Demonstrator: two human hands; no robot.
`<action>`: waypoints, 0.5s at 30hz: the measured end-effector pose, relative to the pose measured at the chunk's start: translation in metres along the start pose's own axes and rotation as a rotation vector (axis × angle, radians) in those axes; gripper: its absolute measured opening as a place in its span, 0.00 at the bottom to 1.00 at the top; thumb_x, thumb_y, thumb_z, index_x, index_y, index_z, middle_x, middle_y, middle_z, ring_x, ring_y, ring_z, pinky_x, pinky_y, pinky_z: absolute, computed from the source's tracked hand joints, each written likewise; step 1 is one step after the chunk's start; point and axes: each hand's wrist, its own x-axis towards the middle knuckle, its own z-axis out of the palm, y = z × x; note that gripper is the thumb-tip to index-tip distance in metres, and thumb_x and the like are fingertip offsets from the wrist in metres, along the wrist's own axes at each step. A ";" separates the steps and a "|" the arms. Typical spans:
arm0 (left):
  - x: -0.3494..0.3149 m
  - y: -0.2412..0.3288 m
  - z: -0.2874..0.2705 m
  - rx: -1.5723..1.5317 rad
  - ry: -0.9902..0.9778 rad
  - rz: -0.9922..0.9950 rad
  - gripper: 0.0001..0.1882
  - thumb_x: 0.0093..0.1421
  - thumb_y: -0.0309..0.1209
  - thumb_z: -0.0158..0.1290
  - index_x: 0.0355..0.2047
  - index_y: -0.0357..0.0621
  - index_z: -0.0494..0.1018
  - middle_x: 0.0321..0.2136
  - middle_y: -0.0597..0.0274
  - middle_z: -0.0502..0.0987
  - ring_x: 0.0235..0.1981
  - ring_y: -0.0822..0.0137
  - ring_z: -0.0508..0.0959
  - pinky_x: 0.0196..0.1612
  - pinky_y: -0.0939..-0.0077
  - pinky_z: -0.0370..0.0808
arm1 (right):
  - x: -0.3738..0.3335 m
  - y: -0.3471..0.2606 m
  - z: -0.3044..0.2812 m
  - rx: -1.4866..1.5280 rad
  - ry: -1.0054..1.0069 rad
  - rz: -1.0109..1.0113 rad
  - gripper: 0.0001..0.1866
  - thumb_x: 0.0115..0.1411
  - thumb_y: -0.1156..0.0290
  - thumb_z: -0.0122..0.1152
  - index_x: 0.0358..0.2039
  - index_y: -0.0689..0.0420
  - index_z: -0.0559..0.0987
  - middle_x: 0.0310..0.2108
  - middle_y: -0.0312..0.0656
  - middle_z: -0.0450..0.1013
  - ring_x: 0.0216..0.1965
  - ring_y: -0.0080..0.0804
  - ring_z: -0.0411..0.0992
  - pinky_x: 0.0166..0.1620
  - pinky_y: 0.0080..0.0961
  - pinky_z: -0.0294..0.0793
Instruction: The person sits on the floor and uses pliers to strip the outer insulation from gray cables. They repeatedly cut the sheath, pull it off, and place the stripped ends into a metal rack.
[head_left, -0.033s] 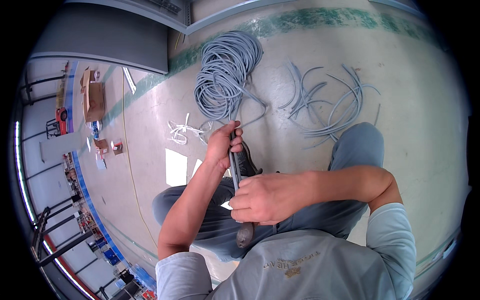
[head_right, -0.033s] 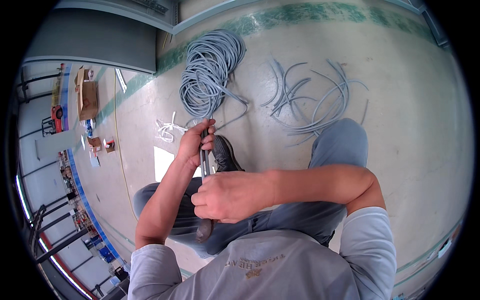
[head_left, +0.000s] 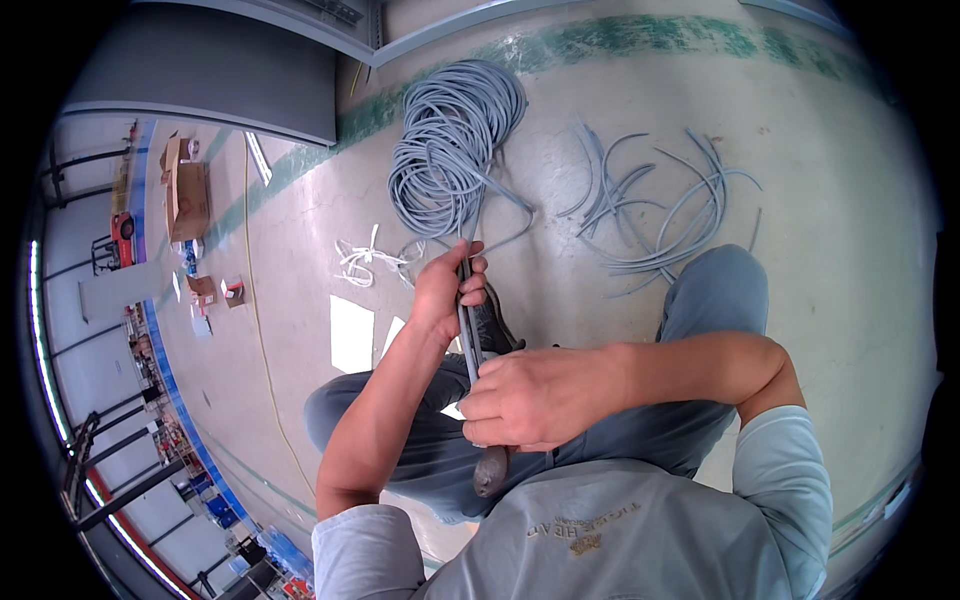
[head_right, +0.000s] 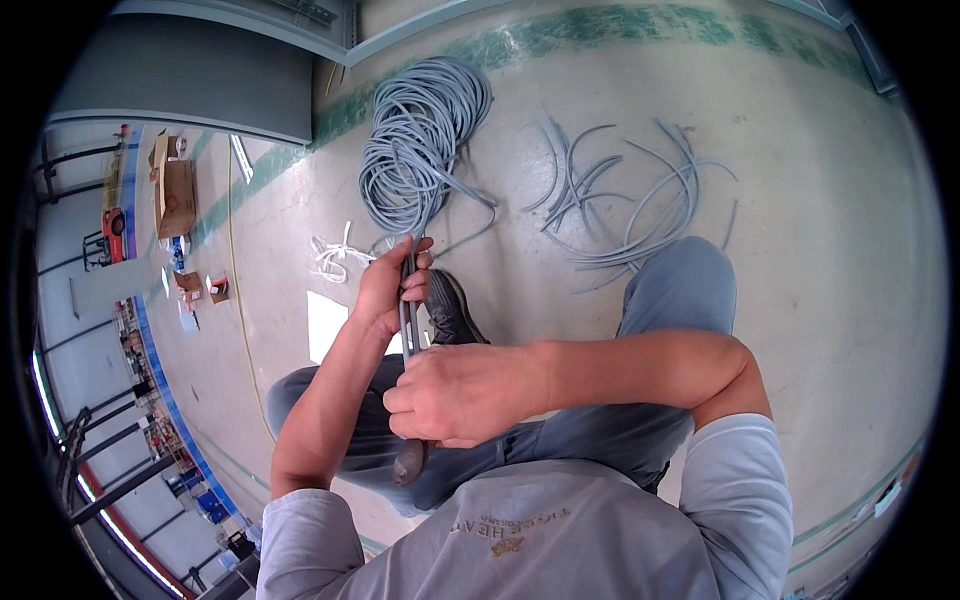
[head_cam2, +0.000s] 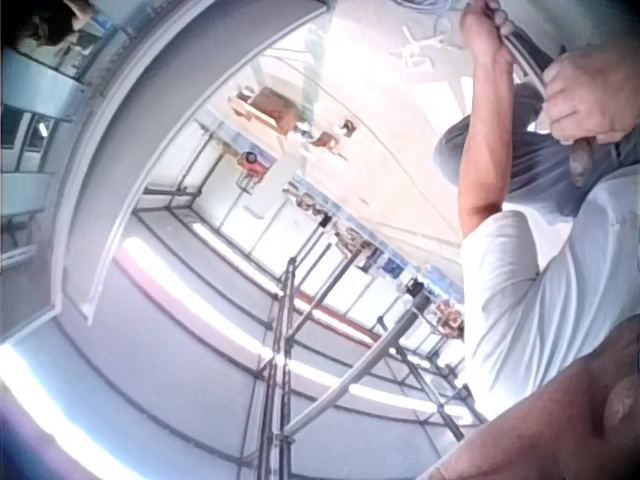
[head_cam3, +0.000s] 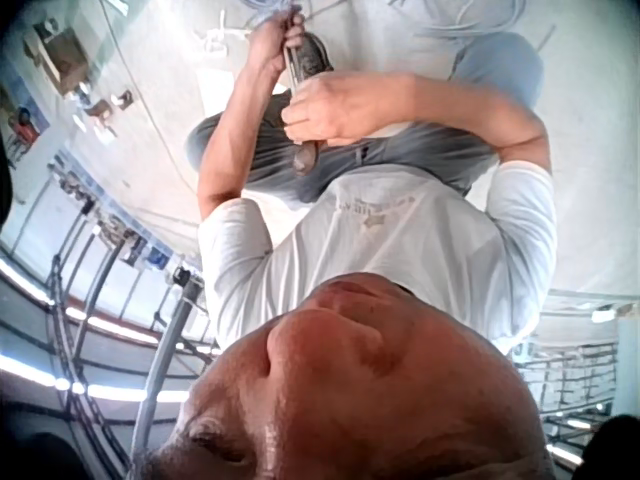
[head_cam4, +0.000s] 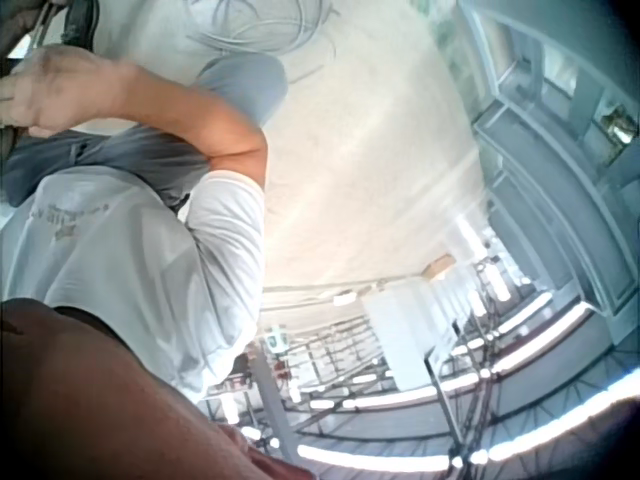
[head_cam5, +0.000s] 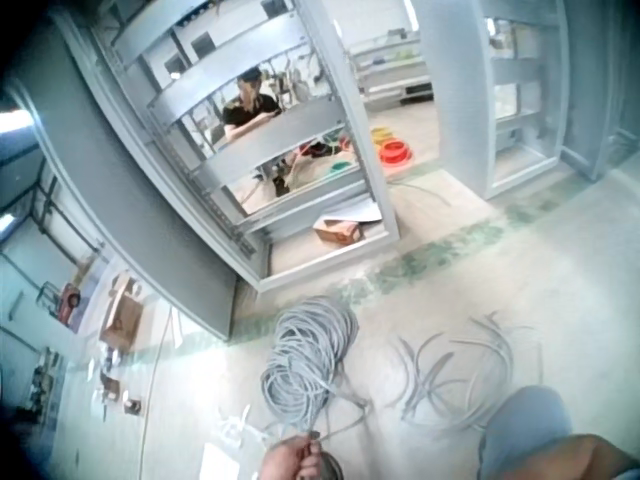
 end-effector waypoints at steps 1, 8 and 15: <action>-0.002 0.001 -0.001 -0.034 -0.020 -0.023 0.11 0.74 0.32 0.42 0.49 0.38 0.66 0.28 0.63 0.69 0.19 0.77 0.59 0.18 0.84 0.57 | -0.001 0.001 0.001 0.034 -0.022 0.004 0.11 0.48 0.70 0.66 0.30 0.58 0.74 0.31 0.40 0.69 0.34 0.36 0.73 0.39 0.33 0.70; -0.004 0.003 -0.010 -0.073 -0.030 -0.072 0.11 0.74 0.32 0.42 0.52 0.41 0.67 0.29 0.63 0.70 0.19 0.77 0.60 0.17 0.85 0.57 | -0.003 0.007 0.011 0.127 -0.043 -0.007 0.08 0.49 0.72 0.65 0.26 0.58 0.74 0.28 0.41 0.69 0.32 0.39 0.74 0.38 0.37 0.74; -0.002 -0.005 -0.014 0.135 0.025 0.027 0.10 0.73 0.30 0.48 0.51 0.43 0.70 0.31 0.63 0.73 0.19 0.80 0.61 0.18 0.86 0.57 | 0.000 0.018 0.015 0.289 -0.175 0.076 0.14 0.53 0.68 0.70 0.35 0.60 0.77 0.32 0.41 0.72 0.34 0.40 0.75 0.38 0.33 0.75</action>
